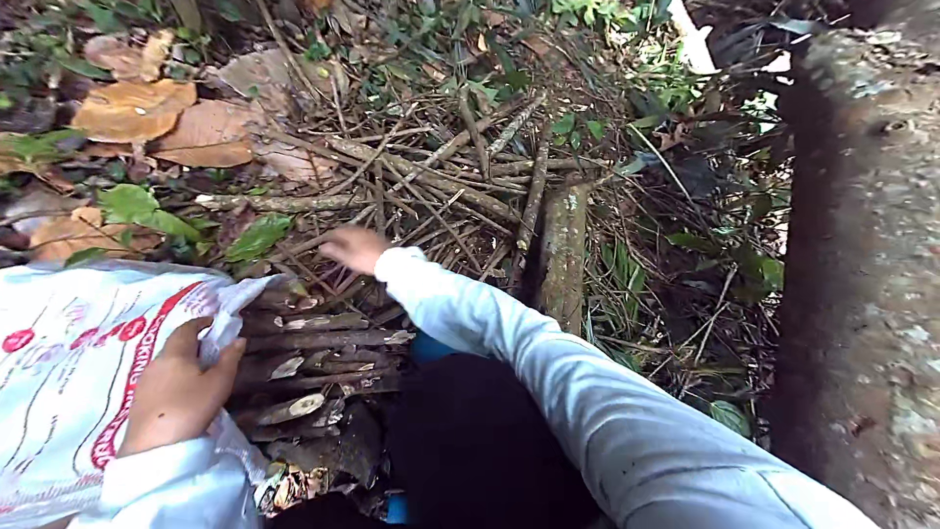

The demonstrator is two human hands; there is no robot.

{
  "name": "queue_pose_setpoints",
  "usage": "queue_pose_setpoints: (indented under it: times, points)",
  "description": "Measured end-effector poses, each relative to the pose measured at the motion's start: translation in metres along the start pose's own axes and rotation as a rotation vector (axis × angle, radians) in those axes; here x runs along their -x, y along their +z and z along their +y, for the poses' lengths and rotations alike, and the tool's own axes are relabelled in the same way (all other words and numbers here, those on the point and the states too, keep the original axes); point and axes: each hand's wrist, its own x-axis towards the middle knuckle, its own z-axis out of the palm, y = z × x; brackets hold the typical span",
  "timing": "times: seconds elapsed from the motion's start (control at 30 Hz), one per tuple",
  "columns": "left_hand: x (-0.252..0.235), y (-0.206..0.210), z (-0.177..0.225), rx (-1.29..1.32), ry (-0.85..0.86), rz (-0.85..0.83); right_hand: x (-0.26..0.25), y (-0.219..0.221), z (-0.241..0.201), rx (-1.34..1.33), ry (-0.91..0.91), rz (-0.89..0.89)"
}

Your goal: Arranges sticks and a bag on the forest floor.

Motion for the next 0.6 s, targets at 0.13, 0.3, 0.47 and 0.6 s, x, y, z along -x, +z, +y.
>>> queue_pose_setpoints:
  times: [0.13, 0.3, 0.47, 0.6]
  points:
    - [0.015, -0.004, -0.013, -0.033, -0.021, -0.044, 0.047, -0.084, 0.123, 0.010, 0.688, 0.439]
    - [0.026, -0.014, -0.021, -0.095, -0.100, -0.159, 0.087, -0.137, 0.243, 0.047, 1.246, 0.542]
    - [0.029, -0.009, -0.009, -0.150, -0.238, -0.252, 0.073, -0.150, 0.298, 0.253, 1.186, 0.141]
    - [0.030, -0.008, -0.016, -0.143, -0.233, -0.243, 0.076, -0.159, 0.285, 0.440, 0.981, -0.247]
